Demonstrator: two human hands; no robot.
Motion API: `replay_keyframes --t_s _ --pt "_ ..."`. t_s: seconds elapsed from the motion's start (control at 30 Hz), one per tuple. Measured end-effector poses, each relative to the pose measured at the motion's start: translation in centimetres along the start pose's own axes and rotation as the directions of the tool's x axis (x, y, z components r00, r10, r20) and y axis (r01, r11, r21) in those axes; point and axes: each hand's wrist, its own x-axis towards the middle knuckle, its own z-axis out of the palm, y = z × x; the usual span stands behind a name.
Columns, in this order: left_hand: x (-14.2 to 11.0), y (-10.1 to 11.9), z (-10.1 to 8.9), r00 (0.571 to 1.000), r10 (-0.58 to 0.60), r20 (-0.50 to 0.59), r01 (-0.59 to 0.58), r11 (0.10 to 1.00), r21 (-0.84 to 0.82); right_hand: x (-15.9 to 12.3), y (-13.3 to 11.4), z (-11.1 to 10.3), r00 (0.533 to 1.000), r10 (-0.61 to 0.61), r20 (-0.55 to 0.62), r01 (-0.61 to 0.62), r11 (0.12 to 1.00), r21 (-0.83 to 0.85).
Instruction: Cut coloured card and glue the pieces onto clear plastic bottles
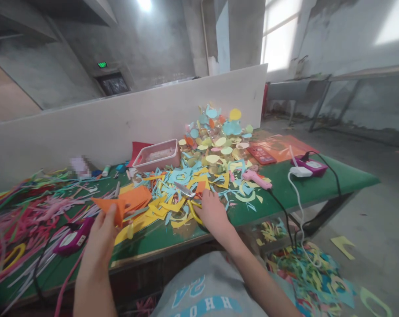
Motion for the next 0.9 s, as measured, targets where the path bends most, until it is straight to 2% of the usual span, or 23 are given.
replay_keyframes --t_s 0.07,0.13,0.2,0.3,0.37,0.43,0.47,0.53,0.6,0.67,0.77,0.9 --pt "0.7 -0.4 -1.2 0.998 0.002 -0.064 -0.001 1.000 0.010 0.4 0.0 0.2 0.999 -0.046 -0.024 0.042 0.991 -0.131" --pt "1.1 -0.9 -1.8 0.991 0.023 -0.133 -0.019 0.999 0.037 0.9 -0.1 0.4 0.997 -0.069 -0.028 0.062 0.979 -0.193" --pt "1.2 -1.4 -1.7 0.980 0.058 -0.189 -0.044 0.996 0.078 1.3 -0.3 0.4 0.998 -0.064 -0.029 0.057 0.977 -0.208" --pt "1.0 -2.2 -0.5 0.982 0.093 -0.165 -0.073 0.990 0.125 1.4 -0.9 0.2 0.993 -0.097 -0.060 0.083 0.975 -0.205" --pt "0.6 -2.6 0.7 0.990 0.080 -0.116 -0.061 0.985 0.164 1.1 -1.5 -0.1 0.985 -0.154 -0.074 0.147 0.984 -0.100" --pt "-0.1 -2.7 2.2 0.996 0.050 -0.072 -0.032 0.973 0.229 0.5 -2.1 -0.5 0.979 -0.197 -0.055 0.202 0.971 0.126" --pt "-0.5 -2.6 2.9 0.999 0.038 -0.034 -0.028 0.965 0.260 0.2 -2.5 -0.6 0.978 -0.206 -0.033 0.208 0.944 0.257" --pt "-1.7 -2.1 4.5 0.992 0.022 0.122 -0.054 0.962 0.267 -0.4 -3.1 -0.8 0.976 -0.216 0.020 0.179 0.856 0.485" --pt "-3.0 -1.5 5.9 0.957 -0.009 0.291 -0.066 0.967 0.247 -0.8 -3.5 -0.9 0.973 -0.221 0.072 0.124 0.754 0.645" --pt "-4.1 -0.9 6.9 0.920 -0.026 0.391 -0.068 0.972 0.225 -0.9 -3.6 -0.9 0.972 -0.205 0.112 0.059 0.679 0.732" --pt "-4.9 -0.7 7.5 0.906 -0.034 0.421 -0.056 0.978 0.201 -0.8 -3.2 -0.7 0.977 -0.152 0.152 -0.028 0.612 0.790" --pt "-4.4 -0.7 7.1 0.932 -0.041 0.360 -0.019 0.987 0.160 -0.6 -2.3 -0.3 0.979 -0.129 0.157 -0.065 0.534 0.843"
